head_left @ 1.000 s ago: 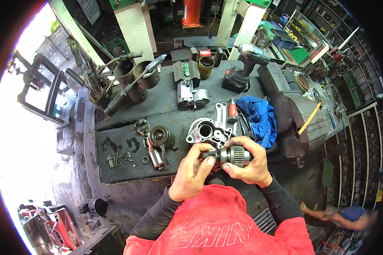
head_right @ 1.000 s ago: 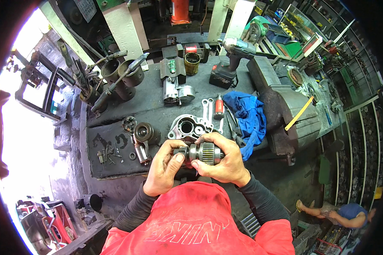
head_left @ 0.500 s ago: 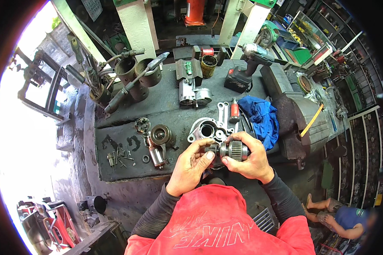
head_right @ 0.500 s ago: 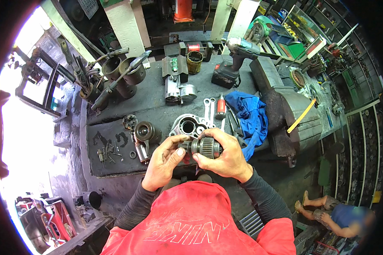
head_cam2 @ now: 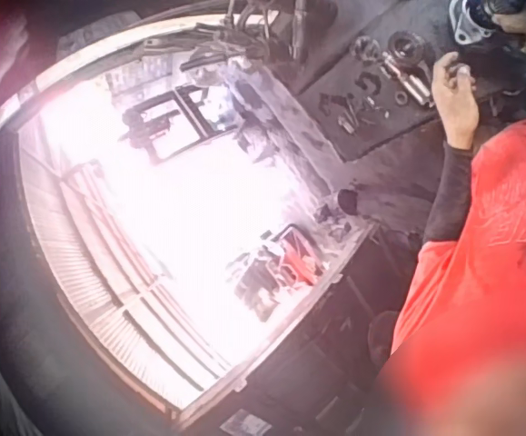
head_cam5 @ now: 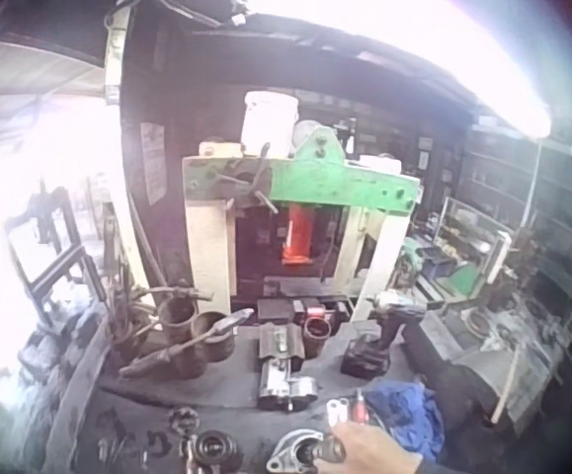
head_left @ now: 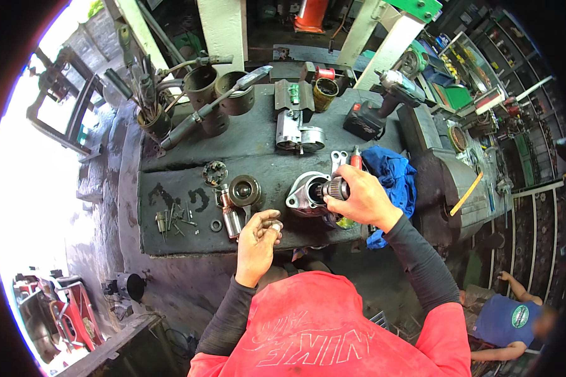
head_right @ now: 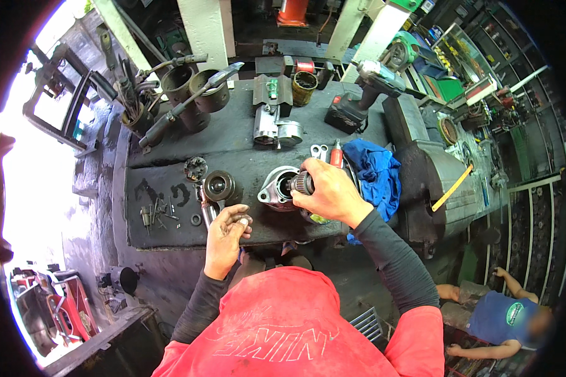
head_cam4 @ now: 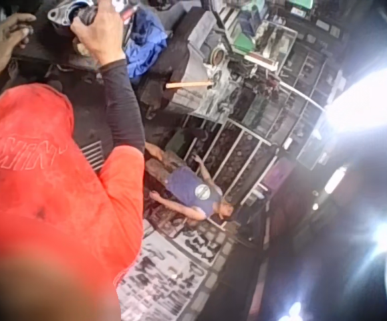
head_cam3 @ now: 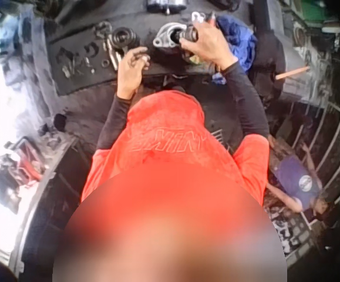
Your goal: The person assembles mechanical components on a workbench, applying grease to a cylindrical part and inserting it into a housing. They handle bolts and small parts, then attach a larger metal casing to the assembly. The person wipes the assembled unit with a cloth.
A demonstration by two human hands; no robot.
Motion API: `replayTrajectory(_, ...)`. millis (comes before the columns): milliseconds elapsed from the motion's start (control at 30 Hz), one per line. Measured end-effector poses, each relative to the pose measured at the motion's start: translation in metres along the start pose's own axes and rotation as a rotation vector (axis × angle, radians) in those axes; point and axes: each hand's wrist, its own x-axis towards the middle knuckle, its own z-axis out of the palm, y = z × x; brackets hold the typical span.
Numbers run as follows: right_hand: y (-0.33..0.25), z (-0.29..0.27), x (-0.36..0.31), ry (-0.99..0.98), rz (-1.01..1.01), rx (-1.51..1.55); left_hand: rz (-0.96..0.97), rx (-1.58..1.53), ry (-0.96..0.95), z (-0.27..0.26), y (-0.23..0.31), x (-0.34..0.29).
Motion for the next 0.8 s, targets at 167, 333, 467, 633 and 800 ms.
replayTrajectory(167,-0.002,0.01,0.018,-0.135,-0.034,-0.119,-0.048,-0.032,0.086,-0.017,-0.016,-0.007)
replayTrajectory(333,-0.008,0.012,0.025,-0.158,-0.099,-0.229,-0.051,-0.065,0.141,-0.033,-0.027,-0.01)
replayTrajectory(467,-0.012,0.011,0.027,-0.229,-0.083,-0.252,-0.057,-0.078,0.158,-0.038,-0.028,-0.007)
replayTrajectory(633,-0.013,0.009,0.03,-0.255,-0.095,-0.243,-0.048,-0.096,0.147,-0.037,-0.023,-0.001)
replayTrajectory(800,-0.015,0.005,0.032,-0.27,-0.108,-0.221,-0.052,-0.066,0.141,-0.037,-0.022,0.002)
